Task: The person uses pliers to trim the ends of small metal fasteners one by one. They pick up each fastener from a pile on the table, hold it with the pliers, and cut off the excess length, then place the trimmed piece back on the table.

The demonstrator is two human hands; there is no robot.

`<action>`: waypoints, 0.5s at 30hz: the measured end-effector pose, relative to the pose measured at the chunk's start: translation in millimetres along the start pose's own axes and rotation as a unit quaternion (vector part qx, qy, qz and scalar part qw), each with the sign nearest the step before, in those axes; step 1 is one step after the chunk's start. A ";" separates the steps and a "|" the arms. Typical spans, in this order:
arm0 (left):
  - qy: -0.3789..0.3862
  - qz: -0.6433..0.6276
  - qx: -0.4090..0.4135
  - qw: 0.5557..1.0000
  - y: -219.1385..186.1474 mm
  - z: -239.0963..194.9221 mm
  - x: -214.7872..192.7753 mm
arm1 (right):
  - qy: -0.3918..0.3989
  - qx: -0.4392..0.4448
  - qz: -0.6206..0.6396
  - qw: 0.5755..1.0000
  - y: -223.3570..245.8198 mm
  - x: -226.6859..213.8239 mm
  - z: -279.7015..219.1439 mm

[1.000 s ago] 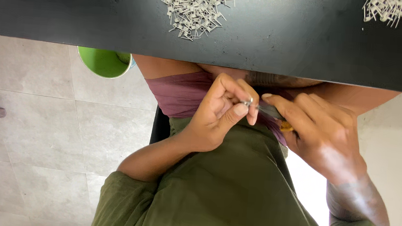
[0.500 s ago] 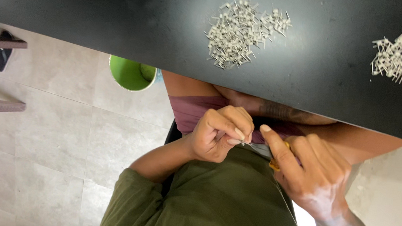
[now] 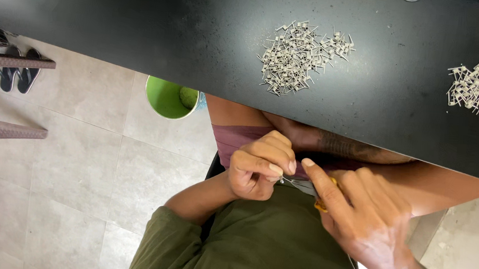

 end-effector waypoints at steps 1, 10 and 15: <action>0.000 -0.001 -0.001 1.000 -2.1 1.2 -0.3 | 0.001 0.001 0.000 1.000 -1.7 -1.5 2.4; 0.038 -0.029 -0.037 0.998 -1.7 3.6 4.6 | 0.005 -0.027 -0.063 0.998 -4.7 -8.0 12.5; 0.058 -0.014 -0.034 0.998 -2.3 2.7 4.0 | -0.010 -0.029 -0.074 0.997 -3.6 -9.1 14.1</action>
Point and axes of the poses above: each hand's wrist, its own z-axis towards the middle knuckle, its own x-axis out of the palm, y = z × x, the point moved 7 cm from there along z, towards the middle knuckle, and after that the axes turned 8 degrees about -z, right-handed, at the moved point
